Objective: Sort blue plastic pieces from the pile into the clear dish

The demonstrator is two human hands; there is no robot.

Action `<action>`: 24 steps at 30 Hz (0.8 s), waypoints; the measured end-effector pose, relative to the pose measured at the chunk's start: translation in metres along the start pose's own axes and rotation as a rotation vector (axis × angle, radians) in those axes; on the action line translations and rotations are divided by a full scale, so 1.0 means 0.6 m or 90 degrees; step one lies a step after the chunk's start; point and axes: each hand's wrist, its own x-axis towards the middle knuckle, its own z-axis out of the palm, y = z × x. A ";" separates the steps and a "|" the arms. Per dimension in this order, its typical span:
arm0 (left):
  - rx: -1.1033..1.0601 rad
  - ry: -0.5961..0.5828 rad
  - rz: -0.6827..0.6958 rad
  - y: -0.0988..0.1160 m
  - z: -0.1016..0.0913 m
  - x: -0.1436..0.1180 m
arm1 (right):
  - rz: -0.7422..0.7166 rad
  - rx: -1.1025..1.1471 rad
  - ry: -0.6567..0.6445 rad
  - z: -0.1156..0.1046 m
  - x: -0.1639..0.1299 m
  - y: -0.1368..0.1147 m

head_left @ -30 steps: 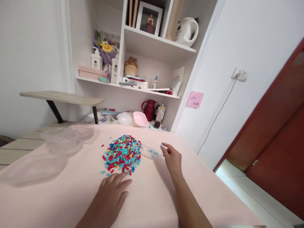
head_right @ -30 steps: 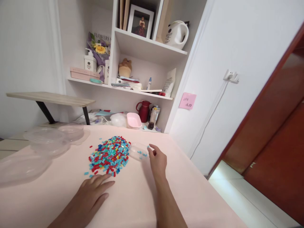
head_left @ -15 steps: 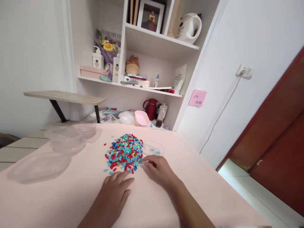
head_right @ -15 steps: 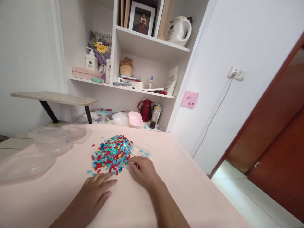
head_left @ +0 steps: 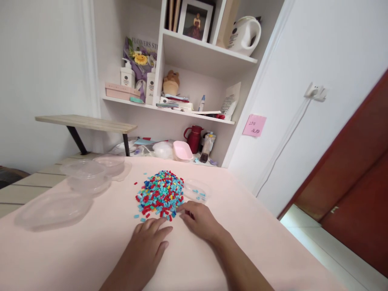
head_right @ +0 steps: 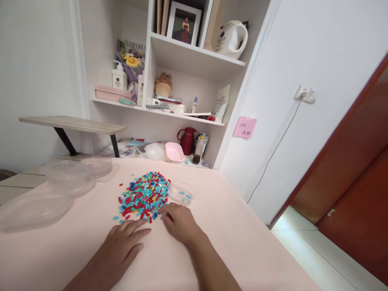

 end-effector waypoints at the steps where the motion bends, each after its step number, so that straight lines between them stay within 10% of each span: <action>1: 0.000 -0.003 -0.002 0.000 0.000 0.001 | 0.000 -0.001 -0.001 0.000 0.000 0.000; 24: -0.025 0.028 0.013 0.000 -0.001 -0.001 | 0.023 -0.010 0.003 -0.001 0.001 -0.005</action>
